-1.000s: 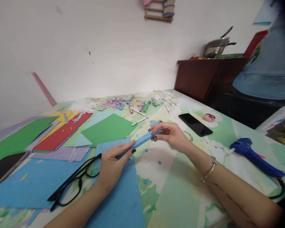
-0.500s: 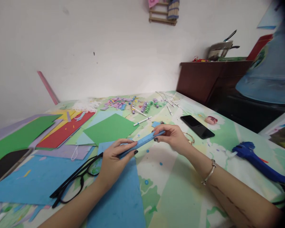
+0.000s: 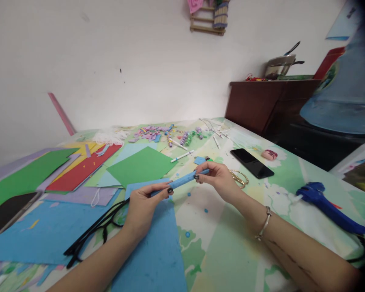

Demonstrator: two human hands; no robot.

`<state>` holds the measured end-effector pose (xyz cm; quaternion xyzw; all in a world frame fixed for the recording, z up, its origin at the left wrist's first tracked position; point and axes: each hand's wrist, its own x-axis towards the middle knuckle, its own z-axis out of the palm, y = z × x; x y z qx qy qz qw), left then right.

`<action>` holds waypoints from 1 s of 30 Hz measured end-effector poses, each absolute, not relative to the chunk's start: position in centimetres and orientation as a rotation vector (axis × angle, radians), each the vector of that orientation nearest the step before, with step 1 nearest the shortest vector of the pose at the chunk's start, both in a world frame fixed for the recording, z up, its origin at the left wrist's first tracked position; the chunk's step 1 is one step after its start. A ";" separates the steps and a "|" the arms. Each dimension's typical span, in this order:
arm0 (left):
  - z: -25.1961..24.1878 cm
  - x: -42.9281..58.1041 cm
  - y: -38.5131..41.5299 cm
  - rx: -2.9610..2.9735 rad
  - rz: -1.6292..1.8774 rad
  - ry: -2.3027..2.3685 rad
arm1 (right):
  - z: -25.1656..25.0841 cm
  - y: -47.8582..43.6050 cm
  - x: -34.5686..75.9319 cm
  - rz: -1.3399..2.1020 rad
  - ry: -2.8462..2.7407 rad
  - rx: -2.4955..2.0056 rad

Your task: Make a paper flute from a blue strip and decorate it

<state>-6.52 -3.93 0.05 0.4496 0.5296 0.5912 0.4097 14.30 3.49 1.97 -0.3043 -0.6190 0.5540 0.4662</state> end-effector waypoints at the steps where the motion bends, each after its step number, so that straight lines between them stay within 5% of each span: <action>1: -0.1 -6.5 -3.9 1.115 1.494 1.318 | 2.0 3.5 14.3 1.353 -1.515 -0.761; 30: 0.1 -5.9 -3.9 1.082 1.459 1.281 | 1.7 3.6 14.2 1.400 -1.483 -0.779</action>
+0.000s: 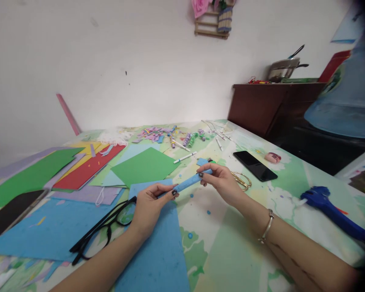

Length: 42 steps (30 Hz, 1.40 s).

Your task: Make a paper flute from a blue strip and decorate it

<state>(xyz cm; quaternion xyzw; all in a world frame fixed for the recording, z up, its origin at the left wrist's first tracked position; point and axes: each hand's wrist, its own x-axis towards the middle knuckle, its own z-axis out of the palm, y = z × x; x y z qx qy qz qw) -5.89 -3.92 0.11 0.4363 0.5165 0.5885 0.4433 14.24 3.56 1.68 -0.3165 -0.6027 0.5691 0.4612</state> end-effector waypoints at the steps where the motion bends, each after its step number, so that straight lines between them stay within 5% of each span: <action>1: 0.0 -5.9 -4.0 1.060 1.452 1.260 | 1.7 3.5 14.2 1.385 -1.483 -0.789; 16: -0.1 -4.7 -4.3 0.968 1.441 1.213 | 0.8 2.3 12.8 0.979 -1.577 -0.962; 42: 0.1 -4.9 -4.1 0.873 1.448 1.108 | 2.4 3.1 14.2 1.289 -1.461 -0.747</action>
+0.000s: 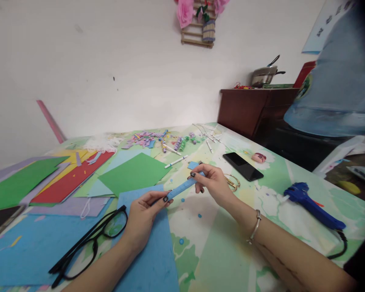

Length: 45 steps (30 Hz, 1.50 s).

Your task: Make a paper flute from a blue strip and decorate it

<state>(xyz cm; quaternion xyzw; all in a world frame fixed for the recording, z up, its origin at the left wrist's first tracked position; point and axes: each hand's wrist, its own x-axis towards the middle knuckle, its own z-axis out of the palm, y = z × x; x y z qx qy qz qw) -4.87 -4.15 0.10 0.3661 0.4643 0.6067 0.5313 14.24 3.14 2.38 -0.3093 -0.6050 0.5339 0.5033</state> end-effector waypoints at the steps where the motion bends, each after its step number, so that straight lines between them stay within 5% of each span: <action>1: 0.0 -4.9 -4.1 0.883 1.450 1.111 | 2.5 3.1 14.2 1.291 -1.459 -0.755; 8: -0.1 -5.4 -3.9 1.182 1.428 1.285 | 2.3 3.0 14.2 1.286 -1.473 -0.772; 24: -1.8 -4.9 -4.1 2.844 1.152 1.435 | 3.3 1.1 12.8 1.156 -1.344 -0.832; 40: 1.1 -3.0 -4.6 1.777 1.287 1.164 | 7.9 0.8 11.2 1.304 -1.708 -0.659; 45: 0.7 -2.7 -4.1 1.578 1.261 1.002 | 8.0 0.7 11.8 1.093 -1.930 -0.662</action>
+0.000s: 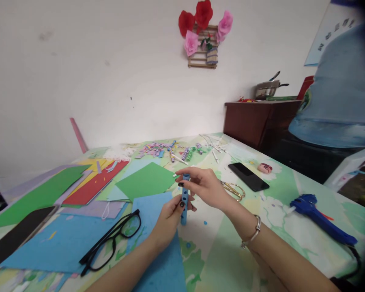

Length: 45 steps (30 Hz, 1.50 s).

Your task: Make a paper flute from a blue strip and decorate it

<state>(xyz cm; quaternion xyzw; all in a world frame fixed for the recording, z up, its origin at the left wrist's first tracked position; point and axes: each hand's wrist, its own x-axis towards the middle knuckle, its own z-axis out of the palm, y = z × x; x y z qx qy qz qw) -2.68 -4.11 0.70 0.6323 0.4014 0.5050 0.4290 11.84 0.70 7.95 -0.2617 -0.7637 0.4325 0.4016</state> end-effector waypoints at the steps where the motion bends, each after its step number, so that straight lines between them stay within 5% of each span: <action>1: 0.5 -2.6 -4.0 1.547 1.256 0.978 | 7.8 0.6 11.9 1.036 -1.963 -0.667; 10: -0.2 -2.7 -3.7 1.424 1.193 0.779 | 6.4 -0.5 11.4 0.928 -1.929 -0.705; 25: 0.1 -3.0 -4.7 1.686 1.108 0.789 | 5.2 -3.1 11.8 0.204 -1.852 -0.673; 45: -0.9 -3.6 -3.6 1.364 1.047 0.746 | 5.5 -2.1 11.9 0.710 -1.799 -0.652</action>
